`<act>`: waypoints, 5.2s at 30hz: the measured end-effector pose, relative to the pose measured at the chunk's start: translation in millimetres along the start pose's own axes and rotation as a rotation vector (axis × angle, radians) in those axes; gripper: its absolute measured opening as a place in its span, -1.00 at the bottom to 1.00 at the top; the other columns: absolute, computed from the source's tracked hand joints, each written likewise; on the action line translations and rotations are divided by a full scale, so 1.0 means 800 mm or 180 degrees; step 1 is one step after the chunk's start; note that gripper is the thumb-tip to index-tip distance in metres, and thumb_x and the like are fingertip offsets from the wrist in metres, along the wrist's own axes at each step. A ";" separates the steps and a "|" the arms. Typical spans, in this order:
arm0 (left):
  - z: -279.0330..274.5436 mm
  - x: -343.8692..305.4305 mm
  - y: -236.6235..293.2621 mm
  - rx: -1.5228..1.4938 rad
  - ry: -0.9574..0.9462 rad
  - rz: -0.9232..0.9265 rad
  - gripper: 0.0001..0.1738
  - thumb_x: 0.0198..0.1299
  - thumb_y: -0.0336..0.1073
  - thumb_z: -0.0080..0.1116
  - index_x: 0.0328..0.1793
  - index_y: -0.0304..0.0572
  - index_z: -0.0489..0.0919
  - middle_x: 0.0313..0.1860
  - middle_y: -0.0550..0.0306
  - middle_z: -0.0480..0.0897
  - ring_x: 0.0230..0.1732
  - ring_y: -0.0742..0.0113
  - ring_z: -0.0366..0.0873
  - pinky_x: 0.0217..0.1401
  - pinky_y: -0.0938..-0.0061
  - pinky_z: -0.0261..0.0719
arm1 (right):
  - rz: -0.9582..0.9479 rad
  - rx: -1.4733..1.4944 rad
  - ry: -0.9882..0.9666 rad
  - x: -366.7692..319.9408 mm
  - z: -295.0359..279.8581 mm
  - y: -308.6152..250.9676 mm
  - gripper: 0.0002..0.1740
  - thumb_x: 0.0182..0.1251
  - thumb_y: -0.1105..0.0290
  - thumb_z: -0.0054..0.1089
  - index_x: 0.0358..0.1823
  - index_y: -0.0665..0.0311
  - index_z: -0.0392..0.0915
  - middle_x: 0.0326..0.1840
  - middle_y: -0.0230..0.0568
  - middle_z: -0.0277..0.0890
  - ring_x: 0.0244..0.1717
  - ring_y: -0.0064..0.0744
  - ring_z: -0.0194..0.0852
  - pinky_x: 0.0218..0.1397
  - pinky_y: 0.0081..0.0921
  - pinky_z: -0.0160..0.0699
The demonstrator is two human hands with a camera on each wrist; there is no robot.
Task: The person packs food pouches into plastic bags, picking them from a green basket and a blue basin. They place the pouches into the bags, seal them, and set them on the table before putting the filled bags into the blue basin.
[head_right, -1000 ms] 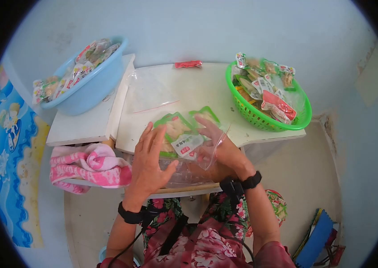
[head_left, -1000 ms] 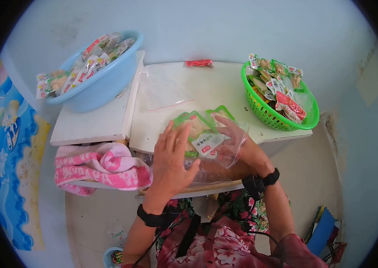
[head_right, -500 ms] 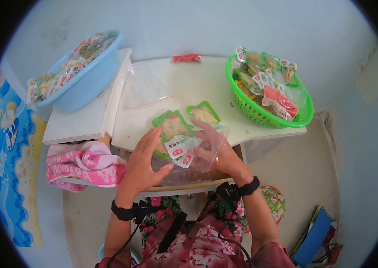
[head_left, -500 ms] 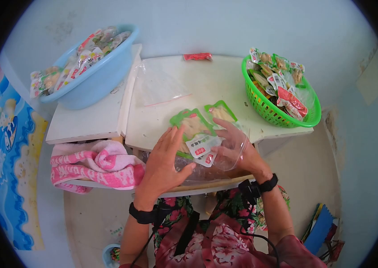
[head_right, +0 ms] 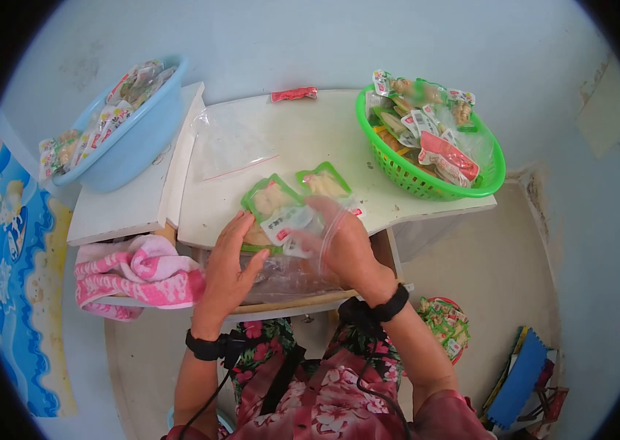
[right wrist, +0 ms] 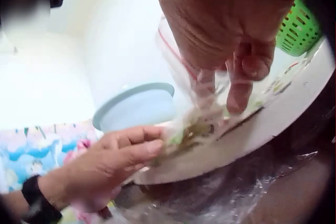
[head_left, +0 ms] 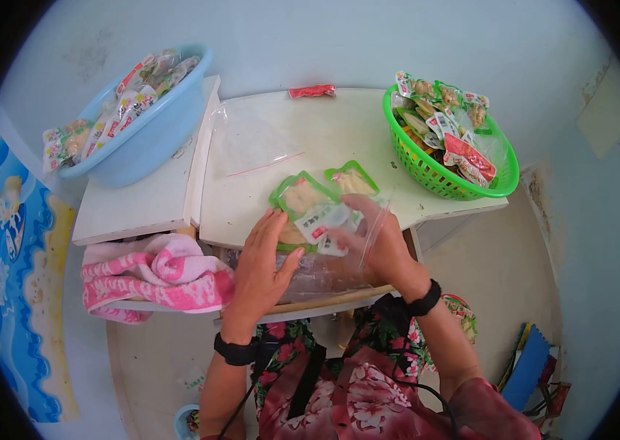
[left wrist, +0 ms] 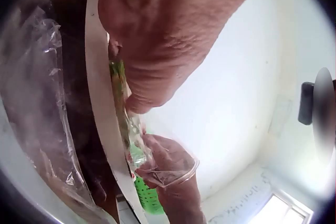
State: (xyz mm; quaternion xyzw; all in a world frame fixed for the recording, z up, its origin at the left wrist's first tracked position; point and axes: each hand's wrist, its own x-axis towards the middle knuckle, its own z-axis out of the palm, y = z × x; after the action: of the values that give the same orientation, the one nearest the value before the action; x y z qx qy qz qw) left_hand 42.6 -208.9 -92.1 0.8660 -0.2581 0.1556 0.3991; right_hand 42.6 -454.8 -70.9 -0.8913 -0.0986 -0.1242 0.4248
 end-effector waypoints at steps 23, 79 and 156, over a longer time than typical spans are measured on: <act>-0.023 0.068 0.014 0.0677 -0.0119 0.0836 -0.29 0.26 -0.22 0.43 0.55 -0.12 0.52 0.37 -0.06 0.62 0.44 -0.08 0.48 0.52 0.13 0.42 | 0.0493 0.1581 -0.0246 0.001 -0.010 0.028 -0.18 0.30 0.47 0.46 0.58 0.36 0.31 -0.16 -0.23 0.70 -0.16 -0.39 0.69 -0.01 -0.40 0.63; 0.003 0.046 0.010 0.1532 -0.0132 0.0246 -0.60 0.44 -0.29 0.13 0.33 -0.14 0.71 0.43 0.08 0.62 0.28 0.00 0.53 0.28 0.12 0.54 | 0.0108 -0.1721 0.0931 0.011 -0.043 0.043 -0.61 0.29 0.16 0.48 -0.06 0.33 0.67 -0.03 -0.01 0.61 -0.01 0.03 0.67 -0.02 -0.07 0.69; 0.075 0.028 0.147 0.0571 0.0474 0.0605 -0.86 0.20 -0.44 0.38 -0.16 -0.14 0.63 -0.32 0.07 0.55 -0.41 0.01 0.61 -0.41 0.17 0.52 | 0.1225 0.3711 0.0584 -0.069 -0.044 0.027 -0.74 0.49 0.51 0.34 0.14 0.34 0.61 0.01 -0.29 0.76 -0.04 -0.57 0.73 0.07 -0.59 0.68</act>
State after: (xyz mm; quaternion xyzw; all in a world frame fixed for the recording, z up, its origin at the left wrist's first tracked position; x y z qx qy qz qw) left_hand -2.3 -327.3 -47.5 0.8559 -0.2937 0.2788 0.3216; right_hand -9.0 -499.5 -82.3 -0.5002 0.0492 -0.0473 0.8632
